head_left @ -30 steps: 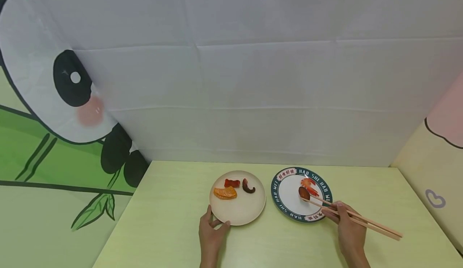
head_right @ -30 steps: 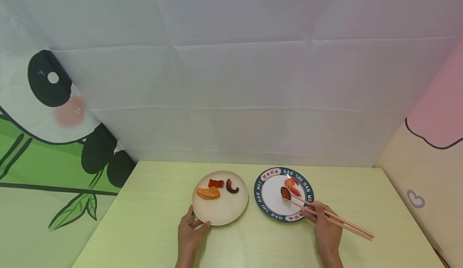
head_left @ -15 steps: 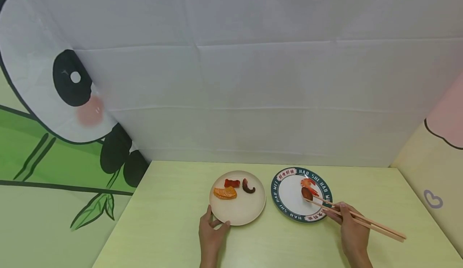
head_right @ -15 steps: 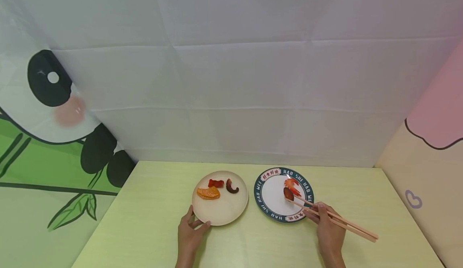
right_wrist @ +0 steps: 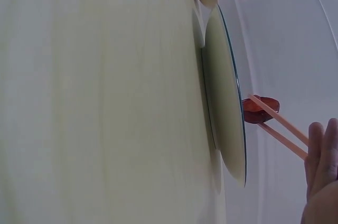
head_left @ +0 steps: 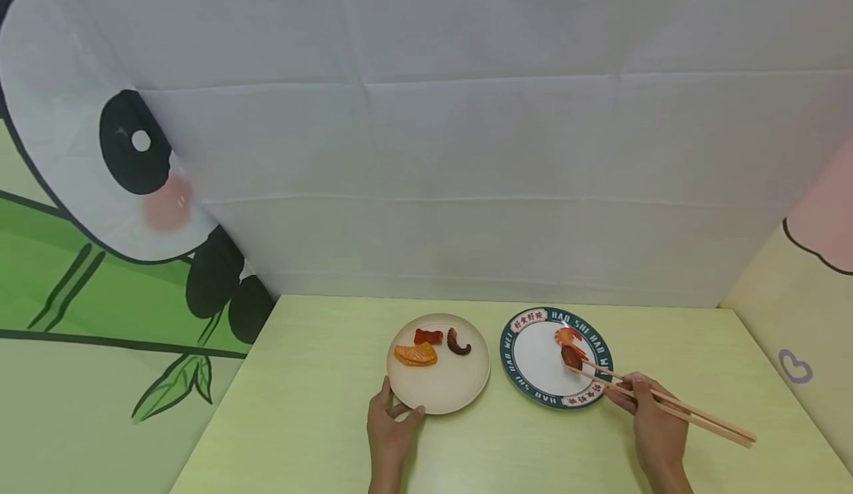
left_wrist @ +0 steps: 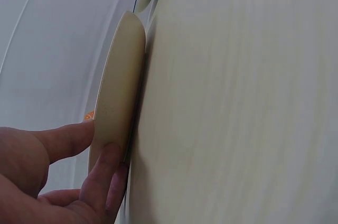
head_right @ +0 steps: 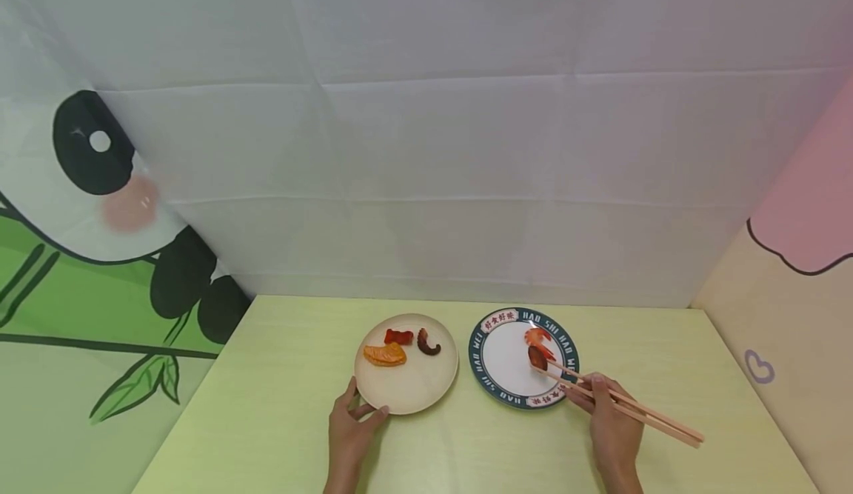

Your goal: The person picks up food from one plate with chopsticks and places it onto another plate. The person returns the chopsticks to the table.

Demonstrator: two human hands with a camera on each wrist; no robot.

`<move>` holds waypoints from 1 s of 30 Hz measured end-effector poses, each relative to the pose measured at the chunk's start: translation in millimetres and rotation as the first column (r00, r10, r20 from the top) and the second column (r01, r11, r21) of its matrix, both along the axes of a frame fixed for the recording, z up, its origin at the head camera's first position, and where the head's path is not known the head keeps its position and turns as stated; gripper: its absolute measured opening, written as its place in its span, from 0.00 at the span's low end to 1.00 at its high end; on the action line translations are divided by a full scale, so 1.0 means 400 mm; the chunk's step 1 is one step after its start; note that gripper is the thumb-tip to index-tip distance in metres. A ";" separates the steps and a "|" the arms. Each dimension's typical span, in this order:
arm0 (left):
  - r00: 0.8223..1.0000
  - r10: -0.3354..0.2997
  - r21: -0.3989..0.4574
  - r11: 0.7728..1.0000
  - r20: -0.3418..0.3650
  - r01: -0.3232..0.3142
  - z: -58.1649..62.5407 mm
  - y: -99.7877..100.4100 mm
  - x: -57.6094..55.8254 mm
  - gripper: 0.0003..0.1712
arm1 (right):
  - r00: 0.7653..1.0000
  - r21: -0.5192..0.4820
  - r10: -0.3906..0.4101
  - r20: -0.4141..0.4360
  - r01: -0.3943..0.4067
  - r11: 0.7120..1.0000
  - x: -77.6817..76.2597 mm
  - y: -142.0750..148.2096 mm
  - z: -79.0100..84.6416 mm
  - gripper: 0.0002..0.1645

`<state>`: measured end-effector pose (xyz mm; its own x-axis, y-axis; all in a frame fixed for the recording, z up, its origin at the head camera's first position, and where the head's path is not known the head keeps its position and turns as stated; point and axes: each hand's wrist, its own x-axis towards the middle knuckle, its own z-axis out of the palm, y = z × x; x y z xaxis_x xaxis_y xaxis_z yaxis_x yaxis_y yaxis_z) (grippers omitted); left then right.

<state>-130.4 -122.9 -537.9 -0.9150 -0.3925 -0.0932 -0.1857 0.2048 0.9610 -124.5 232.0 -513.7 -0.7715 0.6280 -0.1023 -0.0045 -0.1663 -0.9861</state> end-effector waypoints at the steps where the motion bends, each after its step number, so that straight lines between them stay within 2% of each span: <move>1: 1.000 0.000 0.000 1.000 -0.001 0.000 0.001 0.000 0.000 0.48 | 1.000 0.004 0.002 0.000 -0.002 1.000 0.001 0.001 0.000 0.21; 11: 1.000 -0.003 -0.003 1.000 0.011 0.003 0.000 -0.001 0.001 0.49 | 1.000 -0.008 0.006 0.012 -0.006 1.000 0.011 0.012 0.000 0.24; 17: 1.000 0.005 -0.006 1.000 0.010 -0.005 0.002 -0.001 0.004 0.49 | 0.997 0.037 0.029 0.072 -0.031 0.999 0.018 0.019 0.005 0.24; 25: 1.000 -0.002 0.002 1.000 0.009 0.002 0.008 0.000 0.005 0.49 | 0.998 0.046 0.000 0.067 -0.004 0.999 0.013 0.021 0.013 0.24; 30: 1.000 0.002 0.007 1.000 0.004 -0.002 0.007 0.001 0.004 0.49 | 0.996 0.065 0.008 0.084 -0.014 0.998 0.016 0.024 0.016 0.24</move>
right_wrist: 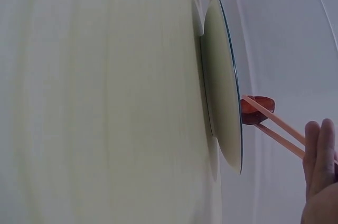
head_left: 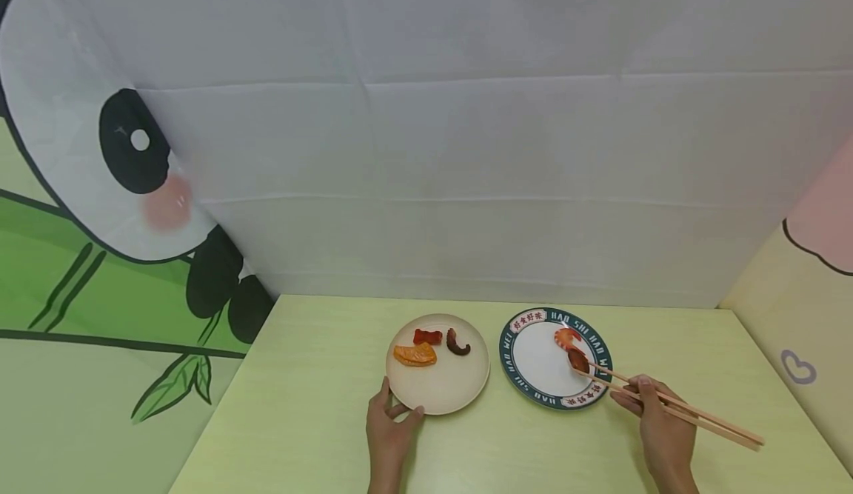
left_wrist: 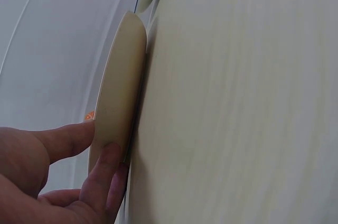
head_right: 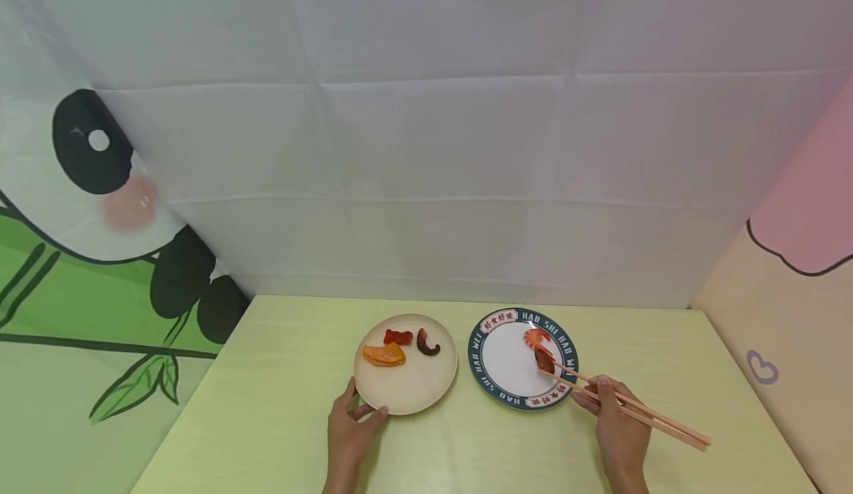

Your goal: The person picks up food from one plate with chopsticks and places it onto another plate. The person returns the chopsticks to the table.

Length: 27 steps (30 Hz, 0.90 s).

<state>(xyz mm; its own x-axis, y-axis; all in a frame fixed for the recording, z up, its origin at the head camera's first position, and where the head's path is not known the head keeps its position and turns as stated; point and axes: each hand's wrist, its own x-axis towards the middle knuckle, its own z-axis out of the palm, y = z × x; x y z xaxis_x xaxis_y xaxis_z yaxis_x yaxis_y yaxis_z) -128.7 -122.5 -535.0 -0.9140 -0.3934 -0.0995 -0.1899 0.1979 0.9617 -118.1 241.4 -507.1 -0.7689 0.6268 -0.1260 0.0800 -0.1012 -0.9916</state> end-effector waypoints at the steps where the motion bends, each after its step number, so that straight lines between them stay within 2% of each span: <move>1: 1.000 0.000 0.001 1.000 -0.002 0.000 -0.001 0.000 0.000 0.49 | 1.000 0.000 0.002 0.000 -0.002 1.000 0.001 0.000 0.000 0.24; 10: 1.000 -0.005 0.003 1.000 -0.002 0.005 -0.003 -0.001 0.001 0.49 | 0.999 0.032 0.024 -0.037 -0.022 0.999 0.007 0.001 0.002 0.23; 14: 1.000 -0.008 0.007 1.000 -0.005 0.008 -0.004 -0.002 0.001 0.49 | 0.998 0.082 0.047 -0.039 -0.044 0.996 0.007 0.002 0.000 0.23; 16: 1.000 -0.007 0.004 1.000 -0.004 0.007 -0.004 -0.001 0.001 0.49 | 0.995 0.114 0.063 -0.073 -0.054 0.992 0.006 0.004 -0.006 0.22; 18: 1.000 -0.003 -0.002 1.000 -0.002 0.003 -0.004 -0.001 0.000 0.48 | 0.987 0.119 0.072 -0.141 -0.055 0.991 0.005 0.006 -0.012 0.21; 21: 1.000 0.002 -0.009 1.000 0.001 -0.002 -0.006 -0.001 -0.002 0.48 | 0.966 0.131 0.097 -0.240 -0.067 0.989 0.002 0.010 -0.023 0.17; 24: 1.000 0.002 -0.012 1.000 0.004 -0.002 -0.007 -0.001 -0.003 0.48 | 0.962 0.175 0.109 -0.249 -0.066 0.982 -0.001 0.011 -0.027 0.16; 27: 1.000 -0.003 -0.017 1.000 0.006 0.003 -0.010 -0.002 -0.004 0.49 | 0.958 0.178 0.117 -0.264 -0.071 0.981 -0.003 0.014 -0.029 0.15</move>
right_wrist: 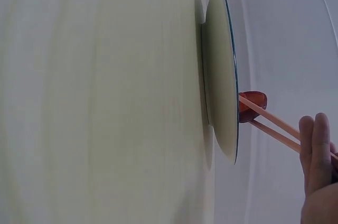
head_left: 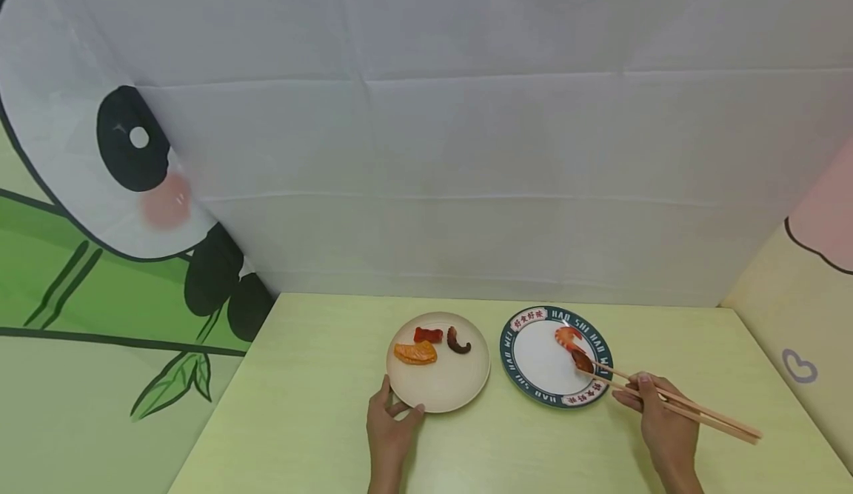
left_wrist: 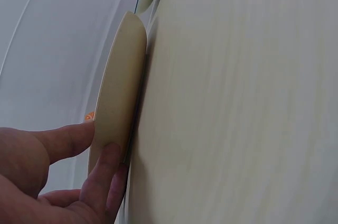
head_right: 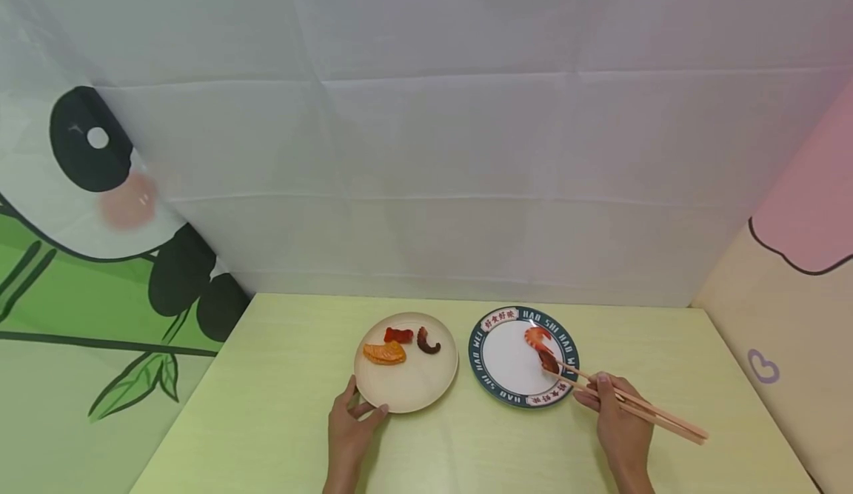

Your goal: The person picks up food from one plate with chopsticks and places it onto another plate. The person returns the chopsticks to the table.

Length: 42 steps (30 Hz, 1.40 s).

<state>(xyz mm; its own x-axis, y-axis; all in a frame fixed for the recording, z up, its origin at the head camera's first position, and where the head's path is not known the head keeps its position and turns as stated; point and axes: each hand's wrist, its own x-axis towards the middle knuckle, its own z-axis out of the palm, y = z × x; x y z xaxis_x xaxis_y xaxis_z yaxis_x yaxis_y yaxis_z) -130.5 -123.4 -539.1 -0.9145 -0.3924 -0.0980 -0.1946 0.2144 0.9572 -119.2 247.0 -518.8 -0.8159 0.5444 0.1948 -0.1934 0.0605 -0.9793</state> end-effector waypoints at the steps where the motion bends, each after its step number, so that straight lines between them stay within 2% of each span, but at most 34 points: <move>1: 1.000 -0.001 -0.002 1.000 0.000 0.001 0.000 0.000 0.000 0.49 | 1.000 0.015 0.002 -0.001 -0.002 1.000 0.000 0.001 0.000 0.15; 4: 1.000 -0.002 -0.009 1.000 -0.002 0.002 -0.002 -0.002 0.000 0.49 | 1.000 -0.008 0.016 -0.012 -0.016 1.000 0.000 0.002 0.005 0.15; 9: 1.000 -0.004 0.003 1.000 -0.008 0.004 -0.002 -0.002 0.000 0.49 | 0.999 0.031 0.026 0.029 -0.027 0.999 0.002 0.002 0.014 0.17; 16: 1.000 0.000 -0.012 1.000 0.001 0.000 0.001 -0.001 0.003 0.49 | 0.998 0.141 0.058 0.004 -0.058 0.988 0.002 0.009 0.004 0.16; 21: 1.000 -0.002 0.006 1.000 -0.004 0.002 0.004 -0.001 0.003 0.49 | 0.997 0.148 0.082 -0.004 -0.081 0.986 0.000 0.014 0.005 0.16; 23: 1.000 -0.002 0.008 1.000 -0.006 0.002 0.006 -0.001 0.003 0.48 | 0.992 0.117 0.119 -0.050 -0.113 0.987 -0.001 0.018 0.003 0.15; 26: 1.000 -0.002 0.008 1.000 -0.006 0.002 0.009 0.000 0.005 0.48 | 0.992 0.156 0.119 -0.035 -0.112 0.981 -0.001 0.020 0.004 0.15; 30: 1.000 -0.003 0.011 1.000 -0.008 0.003 0.012 0.000 0.005 0.48 | 0.992 0.229 0.118 -0.034 -0.108 0.968 -0.017 0.047 -0.045 0.19; 32: 1.000 -0.003 0.013 1.000 -0.009 0.003 0.014 0.000 0.006 0.48 | 0.989 0.218 0.141 -0.055 -0.126 0.968 -0.022 0.056 -0.061 0.18; 33: 1.000 -0.003 0.015 1.000 -0.009 0.003 0.014 0.000 0.006 0.48 | 0.989 0.229 0.140 -0.038 -0.127 0.965 -0.020 0.055 -0.056 0.18; 37: 1.000 -0.002 0.018 1.000 -0.010 0.002 0.015 0.000 0.006 0.48 | 0.991 0.220 0.118 0.069 -0.130 0.967 0.006 0.006 0.044 0.13; 39: 1.000 -0.002 0.020 1.000 -0.009 0.002 0.016 0.000 0.007 0.48 | 0.987 0.253 0.094 0.133 -0.125 0.959 0.013 -0.009 0.075 0.13; 42: 1.000 0.001 0.020 1.000 -0.001 -0.001 0.018 -0.001 0.007 0.48 | 0.986 0.275 0.108 0.130 -0.141 0.951 0.008 -0.002 0.060 0.14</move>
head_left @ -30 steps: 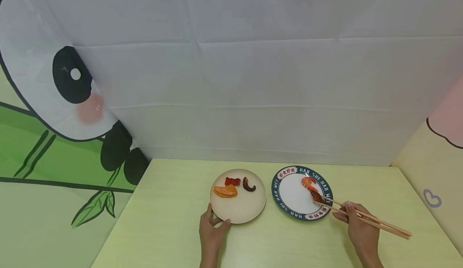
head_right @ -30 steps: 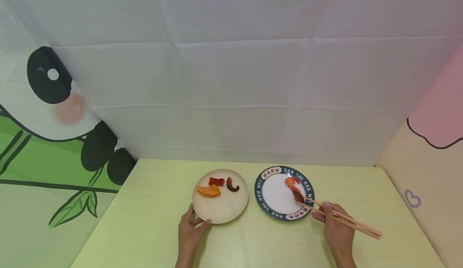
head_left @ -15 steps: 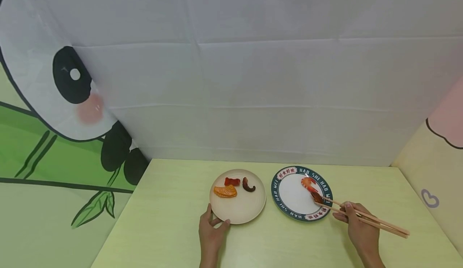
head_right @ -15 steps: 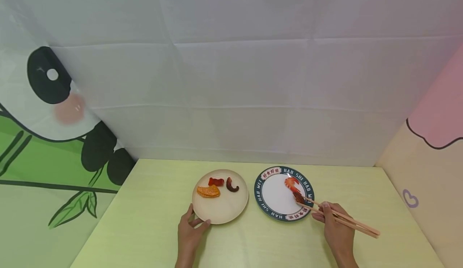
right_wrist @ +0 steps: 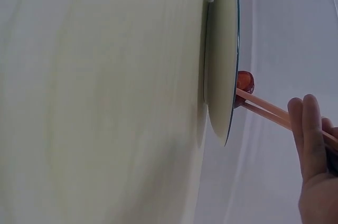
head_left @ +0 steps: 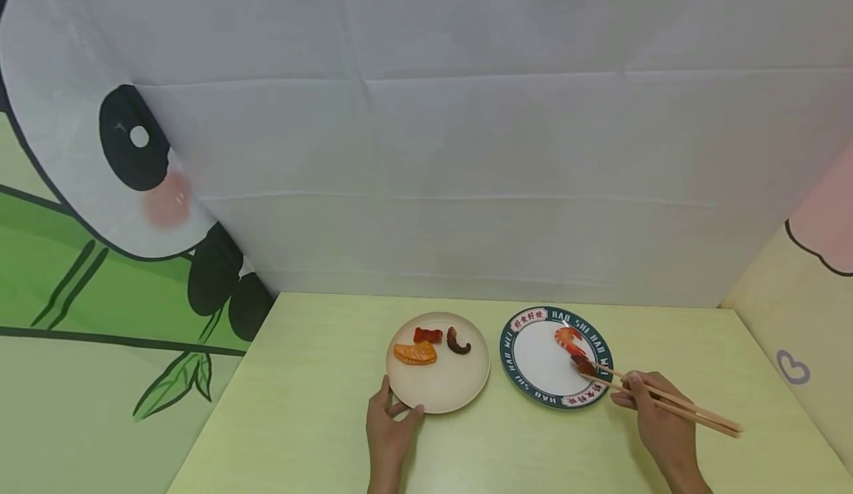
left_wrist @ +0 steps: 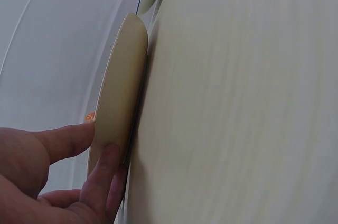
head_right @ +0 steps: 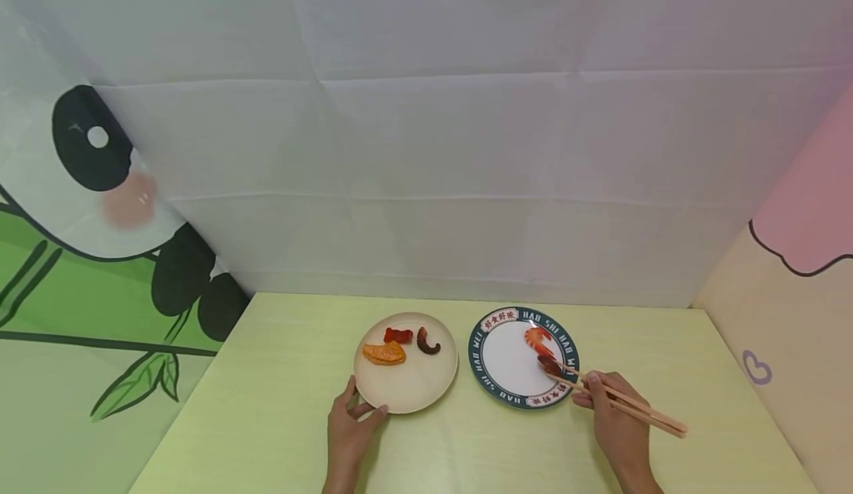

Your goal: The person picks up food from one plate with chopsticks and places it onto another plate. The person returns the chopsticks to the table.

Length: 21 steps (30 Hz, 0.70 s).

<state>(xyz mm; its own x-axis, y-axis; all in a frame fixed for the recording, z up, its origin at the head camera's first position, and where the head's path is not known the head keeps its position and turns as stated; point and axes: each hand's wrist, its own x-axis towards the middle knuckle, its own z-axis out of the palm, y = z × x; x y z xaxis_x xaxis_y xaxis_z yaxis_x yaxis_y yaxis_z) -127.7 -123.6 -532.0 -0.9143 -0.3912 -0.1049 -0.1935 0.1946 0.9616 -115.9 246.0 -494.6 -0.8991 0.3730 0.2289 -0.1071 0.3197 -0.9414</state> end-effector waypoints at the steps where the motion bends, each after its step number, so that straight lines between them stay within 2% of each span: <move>1: 1.000 0.002 -0.001 1.000 0.003 -0.002 0.001 0.000 0.000 0.48 | 1.000 0.008 0.008 -0.007 -0.008 1.000 -0.002 0.004 -0.009 0.14; 9: 1.000 0.003 -0.009 1.000 0.008 -0.003 0.004 0.002 0.002 0.48 | 1.000 0.073 0.022 0.020 -0.023 0.997 -0.006 0.008 -0.019 0.15; 14: 1.000 0.004 -0.018 1.000 0.008 -0.004 0.002 0.001 0.001 0.48 | 0.997 0.027 0.079 -0.018 -0.078 0.997 0.002 -0.005 0.012 0.13; 18: 1.000 0.005 -0.022 1.000 0.007 -0.005 -0.001 0.001 0.000 0.48 | 0.996 0.060 0.084 -0.020 -0.082 0.995 0.010 -0.019 0.042 0.11; 21: 1.000 0.004 -0.015 1.000 0.007 -0.004 -0.003 0.000 -0.002 0.49 | 0.994 0.069 0.101 -0.030 -0.098 0.993 0.010 -0.019 0.043 0.10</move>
<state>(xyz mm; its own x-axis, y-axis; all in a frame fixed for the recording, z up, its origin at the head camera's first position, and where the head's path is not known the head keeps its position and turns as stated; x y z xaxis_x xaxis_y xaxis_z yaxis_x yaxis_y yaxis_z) -128.4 -123.4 -533.2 -0.9119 -0.3967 -0.1054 -0.2014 0.2086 0.9570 -111.8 238.3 -477.5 -0.9225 0.2647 0.2810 -0.1725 0.3685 -0.9135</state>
